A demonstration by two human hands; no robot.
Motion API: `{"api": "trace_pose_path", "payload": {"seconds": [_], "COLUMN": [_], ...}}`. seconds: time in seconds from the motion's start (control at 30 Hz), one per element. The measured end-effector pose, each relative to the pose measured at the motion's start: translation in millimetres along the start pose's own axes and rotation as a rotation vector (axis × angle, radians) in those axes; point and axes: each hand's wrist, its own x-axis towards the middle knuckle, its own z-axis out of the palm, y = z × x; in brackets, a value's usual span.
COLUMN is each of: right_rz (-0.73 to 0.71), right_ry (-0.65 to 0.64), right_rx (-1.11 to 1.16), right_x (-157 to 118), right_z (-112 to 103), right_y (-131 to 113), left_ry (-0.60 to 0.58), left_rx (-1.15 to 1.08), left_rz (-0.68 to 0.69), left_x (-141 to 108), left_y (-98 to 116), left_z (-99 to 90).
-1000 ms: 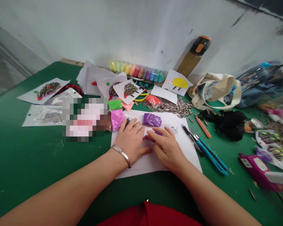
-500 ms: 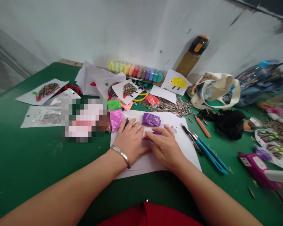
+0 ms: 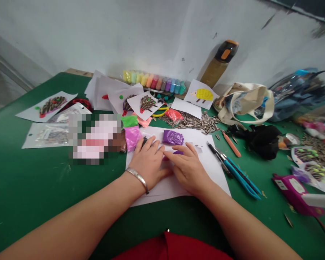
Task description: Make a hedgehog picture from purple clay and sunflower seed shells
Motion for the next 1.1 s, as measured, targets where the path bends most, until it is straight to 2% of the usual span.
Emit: {"api": "trace_pose_path", "payload": {"seconds": [0.2,0.43,0.6,0.83,1.1], "right_rz": [0.056,0.042,0.076,0.047,0.07], "right_ry": [0.052,-0.062,-0.032,-0.108,-0.039], "right_rx": [0.048,0.013,0.017,-0.091,-0.02], "right_x": [-1.2,0.6,1.4,5.8,5.3], "right_z": [-7.4,-2.6,-3.9,-1.3,-3.3], "right_y": [9.9,4.0,6.3,2.5,2.6], "left_ry": [0.001,-0.004,0.004,-0.001,0.009], "left_rx": [0.011,0.021,0.023,0.024,0.018], "left_rz": [0.007,0.012,0.01,0.009,0.009], "left_x": [1.0,0.7,1.3,1.0,1.2], "left_y": [0.2,-0.9,-0.8,-1.1,-1.4], "left_z": [-0.8,-0.7,-0.8,0.8,0.8]}}
